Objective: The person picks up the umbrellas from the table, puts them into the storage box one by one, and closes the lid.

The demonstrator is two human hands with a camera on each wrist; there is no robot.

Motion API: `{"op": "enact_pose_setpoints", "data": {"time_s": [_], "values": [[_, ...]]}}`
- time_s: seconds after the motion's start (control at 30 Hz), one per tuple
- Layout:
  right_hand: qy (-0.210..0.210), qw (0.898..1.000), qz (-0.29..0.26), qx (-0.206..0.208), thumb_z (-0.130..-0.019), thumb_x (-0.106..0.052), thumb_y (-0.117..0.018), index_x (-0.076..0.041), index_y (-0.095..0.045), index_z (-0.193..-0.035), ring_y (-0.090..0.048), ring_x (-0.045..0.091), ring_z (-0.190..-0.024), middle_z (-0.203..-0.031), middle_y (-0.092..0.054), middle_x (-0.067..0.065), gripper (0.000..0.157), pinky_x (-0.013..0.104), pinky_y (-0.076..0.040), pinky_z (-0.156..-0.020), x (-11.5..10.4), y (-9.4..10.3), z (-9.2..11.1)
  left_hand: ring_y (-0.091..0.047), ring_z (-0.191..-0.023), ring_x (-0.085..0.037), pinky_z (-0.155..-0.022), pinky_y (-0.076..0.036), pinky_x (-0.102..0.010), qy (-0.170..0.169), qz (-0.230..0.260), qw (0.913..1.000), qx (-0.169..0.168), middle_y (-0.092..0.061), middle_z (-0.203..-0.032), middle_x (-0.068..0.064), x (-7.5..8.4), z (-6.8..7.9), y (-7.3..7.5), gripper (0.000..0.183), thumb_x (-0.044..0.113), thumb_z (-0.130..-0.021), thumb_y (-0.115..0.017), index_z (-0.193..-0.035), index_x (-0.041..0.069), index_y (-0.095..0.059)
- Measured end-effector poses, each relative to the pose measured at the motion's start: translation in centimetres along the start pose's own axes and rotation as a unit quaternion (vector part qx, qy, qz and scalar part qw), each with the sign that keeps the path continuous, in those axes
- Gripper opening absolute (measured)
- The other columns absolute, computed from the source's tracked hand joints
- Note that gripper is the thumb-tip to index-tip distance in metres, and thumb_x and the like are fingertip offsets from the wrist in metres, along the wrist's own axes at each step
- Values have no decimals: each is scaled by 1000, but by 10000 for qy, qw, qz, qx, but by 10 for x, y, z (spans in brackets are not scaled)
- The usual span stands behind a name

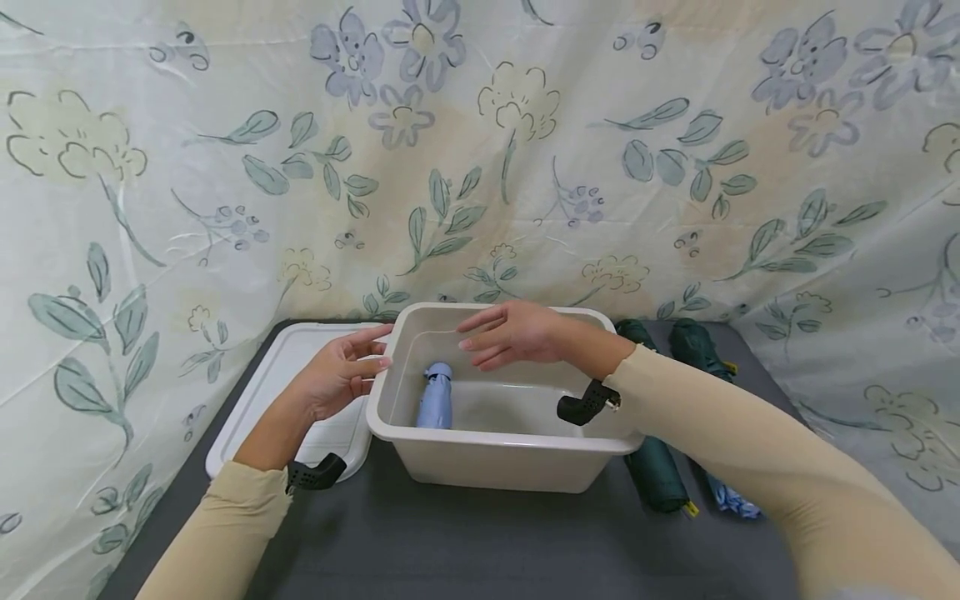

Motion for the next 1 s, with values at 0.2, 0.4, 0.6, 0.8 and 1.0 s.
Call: {"op": "enact_pose_setpoints", "data": {"time_s": [0.2, 0.4, 0.6, 0.8, 1.0], "values": [[390, 9992, 49, 53, -100, -7, -65, -4, -50, -150, -70, 31, -115, -146, -57, 20, 53, 46, -55, -103, -8, 17, 26, -72, -97, -11, -82, -63, -27, -13, 82, 9999, -70, -60, -118, -4, 0, -1, 0, 71, 4, -100, -64, -161, 5, -29], [720, 9966, 141, 363, -98, -6, -67, -4, -51, -149, -66, 36, -123, -145, -57, 21, 54, 46, -56, -102, -6, 33, 48, -72, -97, -11, -83, -62, -27, -33, 112, 9999, -93, -61, -118, -3, -1, -1, 2, 72, 6, -100, -64, -162, 5, -27], [1015, 9921, 279, 684, -97, -9, -69, -4, -50, -150, -67, 28, -122, -150, -53, 22, 57, 43, -56, -102, 2, 54, 68, -73, -98, -12, -83, -63, -30, -12, 68, 10000, -3, -61, -118, -4, -3, -3, 4, 70, 5, -100, -64, -161, 6, -30], [1301, 9826, 539, 1211, -97, -17, -71, -7, -52, -149, -70, 18, -118, -150, -53, 22, 56, 38, -57, -100, 8, 73, 94, -72, -98, -13, -82, -63, -29, -51, -45, 10000, 39, -61, -117, -4, -3, -1, 4, 69, 6, -99, -65, -160, 6, -32], [1547, 9706, 599, 1744, -98, -27, -70, -7, -51, -149, -71, 10, -113, -152, -51, 21, 58, 32, -58, -97, 21, 89, 121, -72, -97, -13, -80, -63, -28, -123, -30, 9999, 13, -61, -117, -5, -1, 1, 2, 68, 3, -99, -64, -160, 5, -33]]}}
Point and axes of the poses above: each hand's wrist, its own z-axis away from the middle knuckle, its own y-axis out of the back of the hand, x = y × z, the point moved 5 cm from there along -z, towards the middle knuckle
